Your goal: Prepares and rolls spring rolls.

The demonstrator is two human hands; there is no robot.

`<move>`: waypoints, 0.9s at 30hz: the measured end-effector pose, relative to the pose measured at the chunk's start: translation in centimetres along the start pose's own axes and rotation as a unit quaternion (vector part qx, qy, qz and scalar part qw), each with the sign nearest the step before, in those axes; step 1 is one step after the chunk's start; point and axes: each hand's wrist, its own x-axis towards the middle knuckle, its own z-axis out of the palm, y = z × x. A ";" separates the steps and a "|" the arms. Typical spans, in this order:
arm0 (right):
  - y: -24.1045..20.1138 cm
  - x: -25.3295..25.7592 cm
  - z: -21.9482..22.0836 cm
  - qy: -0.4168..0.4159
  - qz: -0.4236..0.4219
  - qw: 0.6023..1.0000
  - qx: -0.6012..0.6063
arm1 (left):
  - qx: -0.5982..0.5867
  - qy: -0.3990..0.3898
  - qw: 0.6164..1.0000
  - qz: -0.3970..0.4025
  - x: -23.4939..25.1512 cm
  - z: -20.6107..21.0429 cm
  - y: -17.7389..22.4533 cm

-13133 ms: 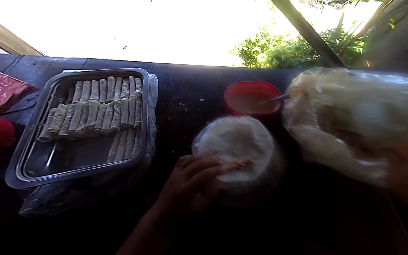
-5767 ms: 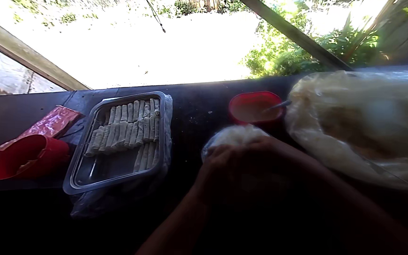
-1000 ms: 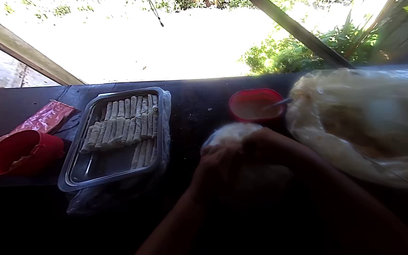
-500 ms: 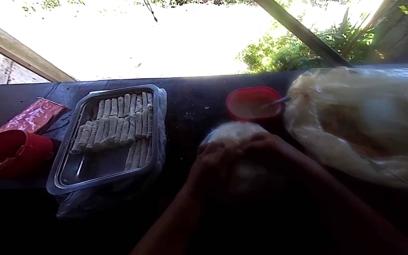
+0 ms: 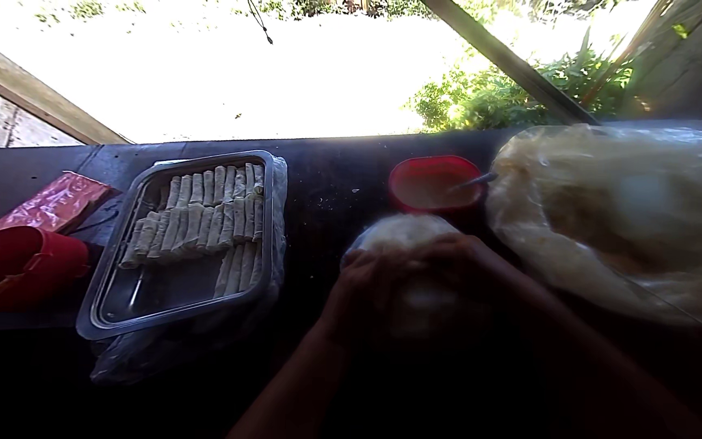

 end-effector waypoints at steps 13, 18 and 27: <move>-0.7 0.8 -1.9 0.064 0.121 0.991 0.007 | 0.001 0.005 1.000 -0.020 0.1 0.1 0.2; -1.4 1.3 -2.2 0.024 0.115 0.992 -0.044 | -0.006 0.002 1.000 -0.028 0.1 0.1 0.3; -3.2 5.2 -9.9 -0.016 0.153 0.959 -0.240 | 0.011 0.004 1.000 -0.008 0.1 0.4 0.0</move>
